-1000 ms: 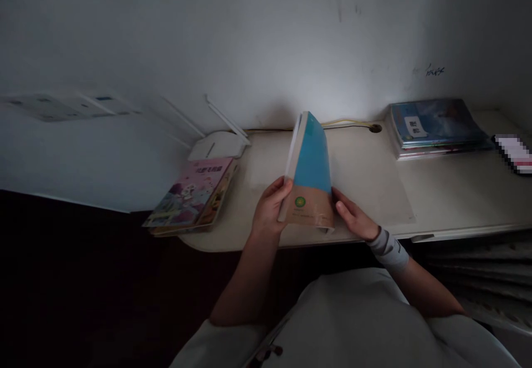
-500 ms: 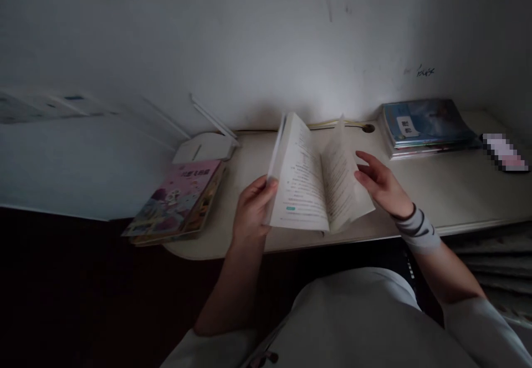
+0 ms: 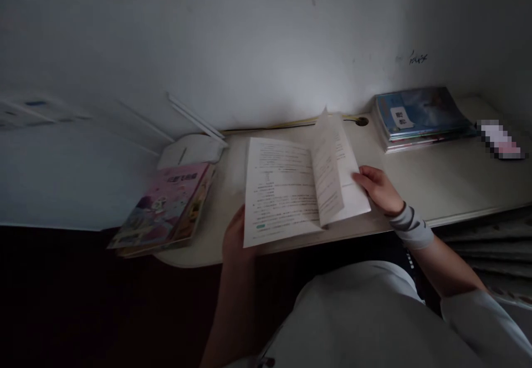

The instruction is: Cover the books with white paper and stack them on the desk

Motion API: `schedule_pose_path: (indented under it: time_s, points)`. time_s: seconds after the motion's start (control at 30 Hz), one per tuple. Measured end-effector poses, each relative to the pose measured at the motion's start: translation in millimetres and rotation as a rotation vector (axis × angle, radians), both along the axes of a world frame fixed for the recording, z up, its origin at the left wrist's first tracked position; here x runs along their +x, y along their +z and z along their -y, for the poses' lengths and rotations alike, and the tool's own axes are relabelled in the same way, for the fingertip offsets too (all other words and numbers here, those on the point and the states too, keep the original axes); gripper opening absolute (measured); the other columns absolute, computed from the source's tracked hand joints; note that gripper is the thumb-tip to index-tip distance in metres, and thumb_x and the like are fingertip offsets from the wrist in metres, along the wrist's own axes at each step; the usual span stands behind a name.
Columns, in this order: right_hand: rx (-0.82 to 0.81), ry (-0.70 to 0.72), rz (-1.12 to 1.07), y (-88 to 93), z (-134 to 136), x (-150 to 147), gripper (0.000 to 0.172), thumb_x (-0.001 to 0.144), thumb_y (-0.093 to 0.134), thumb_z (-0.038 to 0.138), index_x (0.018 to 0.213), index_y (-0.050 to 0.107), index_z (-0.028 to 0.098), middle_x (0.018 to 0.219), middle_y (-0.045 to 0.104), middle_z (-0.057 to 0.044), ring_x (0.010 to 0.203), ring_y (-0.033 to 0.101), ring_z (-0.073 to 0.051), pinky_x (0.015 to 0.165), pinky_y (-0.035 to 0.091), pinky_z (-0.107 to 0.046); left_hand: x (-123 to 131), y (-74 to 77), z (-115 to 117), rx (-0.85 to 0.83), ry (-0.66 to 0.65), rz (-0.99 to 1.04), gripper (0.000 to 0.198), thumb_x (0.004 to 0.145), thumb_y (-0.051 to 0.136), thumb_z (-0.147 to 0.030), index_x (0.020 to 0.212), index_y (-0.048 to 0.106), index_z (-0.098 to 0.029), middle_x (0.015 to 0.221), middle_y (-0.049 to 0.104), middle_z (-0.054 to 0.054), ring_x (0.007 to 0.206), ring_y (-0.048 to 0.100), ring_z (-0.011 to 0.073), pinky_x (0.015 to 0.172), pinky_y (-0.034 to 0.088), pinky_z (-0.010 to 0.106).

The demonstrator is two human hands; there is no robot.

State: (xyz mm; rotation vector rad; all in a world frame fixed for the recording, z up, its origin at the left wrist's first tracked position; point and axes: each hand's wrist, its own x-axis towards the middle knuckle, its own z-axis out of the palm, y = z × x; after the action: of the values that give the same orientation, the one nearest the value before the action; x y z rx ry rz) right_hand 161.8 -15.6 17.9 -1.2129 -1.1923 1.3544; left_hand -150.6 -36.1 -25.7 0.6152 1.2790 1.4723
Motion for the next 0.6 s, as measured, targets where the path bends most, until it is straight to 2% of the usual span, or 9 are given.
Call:
schedule_pose_path:
  time_s: [0.1, 0.23, 0.33, 0.4, 0.47, 0.5, 0.57, 0.6]
  points:
    - [0.168, -0.063, 0.395, -20.1, 3, 21, 0.031, 0.077, 0.057, 0.046, 0.062, 0.049, 0.021, 0.056, 0.046, 0.004, 0.053, 0.040, -0.011, 0.051, 0.032, -0.025, -11, -2.1, 6, -0.099, 0.067, -0.153, 0.033, 0.060, 0.075, -0.037, 0.086, 0.069, -0.018, 0.075, 0.073, 0.002, 0.084, 0.069, 0.0237, 0.073, 0.056, 0.034]
    - [0.230, -0.152, 0.781, -43.2, 2, 37, 0.027, 0.079, 0.048, 0.040, 0.059, 0.041, 0.023, 0.054, 0.042, 0.004, 0.052, 0.040, -0.012, 0.054, 0.033, -0.027, -24, -5.9, 9, -0.080, -0.030, -0.527, 0.038, 0.073, 0.062, -0.042, 0.101, 0.068, -0.016, 0.099, 0.072, 0.008, 0.100, 0.065, 0.0269, 0.087, 0.052, 0.040]
    - [0.253, -0.143, 0.891, -54.1, 0, 38, 0.026, 0.081, 0.045, 0.040, 0.062, 0.041, 0.023, 0.059, 0.046, 0.002, 0.055, 0.044, -0.013, 0.058, 0.036, -0.028, -16, 4.9, 13, 0.088, 0.050, -1.035, 0.047, 0.083, 0.052, -0.036, 0.124, 0.056, -0.015, 0.132, 0.056, 0.014, 0.123, 0.051, 0.0297, 0.103, 0.039, 0.047]
    - [0.305, -0.129, 0.946, -59.0, -1, 34, 0.026, 0.083, 0.044, 0.039, 0.063, 0.042, 0.023, 0.067, 0.051, -0.002, 0.062, 0.048, -0.015, 0.063, 0.040, -0.029, 8, 20.2, 19, 0.316, 0.083, -1.345, 0.049, 0.088, 0.047, -0.031, 0.134, 0.046, -0.016, 0.143, 0.045, 0.015, 0.134, 0.038, 0.0294, 0.110, 0.029, 0.051]
    - [0.357, -0.115, 1.001, -62.7, -2, 29, 0.026, 0.085, 0.043, 0.038, 0.064, 0.042, 0.023, 0.076, 0.055, -0.006, 0.071, 0.051, -0.018, 0.069, 0.042, -0.031, 47, 35.9, 25, 0.585, -0.109, -1.531, 0.048, 0.091, 0.045, -0.029, 0.138, 0.042, -0.022, 0.142, 0.047, 0.011, 0.137, 0.034, 0.0275, 0.112, 0.025, 0.052]
    - [0.373, -0.107, 1.019, -64.1, -1, 27, 0.025, 0.085, 0.042, 0.037, 0.064, 0.042, 0.023, 0.080, 0.056, -0.007, 0.074, 0.052, -0.019, 0.072, 0.042, -0.032, 68, 41.7, 27, 0.710, -0.305, -1.610, 0.047, 0.091, 0.047, -0.031, 0.138, 0.042, -0.025, 0.144, 0.045, 0.009, 0.139, 0.030, 0.0285, 0.112, 0.024, 0.053]
    - [0.388, -0.107, 1.018, -66.0, -1, 26, 0.025, 0.086, 0.041, 0.037, 0.065, 0.040, 0.023, 0.081, 0.055, -0.008, 0.077, 0.051, -0.020, 0.074, 0.042, -0.034, 107, 45.9, 27, 0.827, -0.676, -1.738, 0.048, 0.088, 0.052, -0.040, 0.135, 0.046, -0.028, 0.150, 0.038, 0.007, 0.142, 0.022, 0.0326, 0.111, 0.021, 0.059]
    - [0.392, -0.109, 0.996, -66.2, 0, 26, 0.026, 0.086, 0.041, 0.038, 0.065, 0.039, 0.023, 0.080, 0.054, -0.008, 0.077, 0.051, -0.020, 0.074, 0.042, -0.034, 120, 44.2, 25, 0.825, -0.789, -1.781, 0.049, 0.087, 0.053, -0.044, 0.133, 0.048, -0.028, 0.150, 0.037, 0.007, 0.141, 0.023, 0.0337, 0.110, 0.021, 0.063]
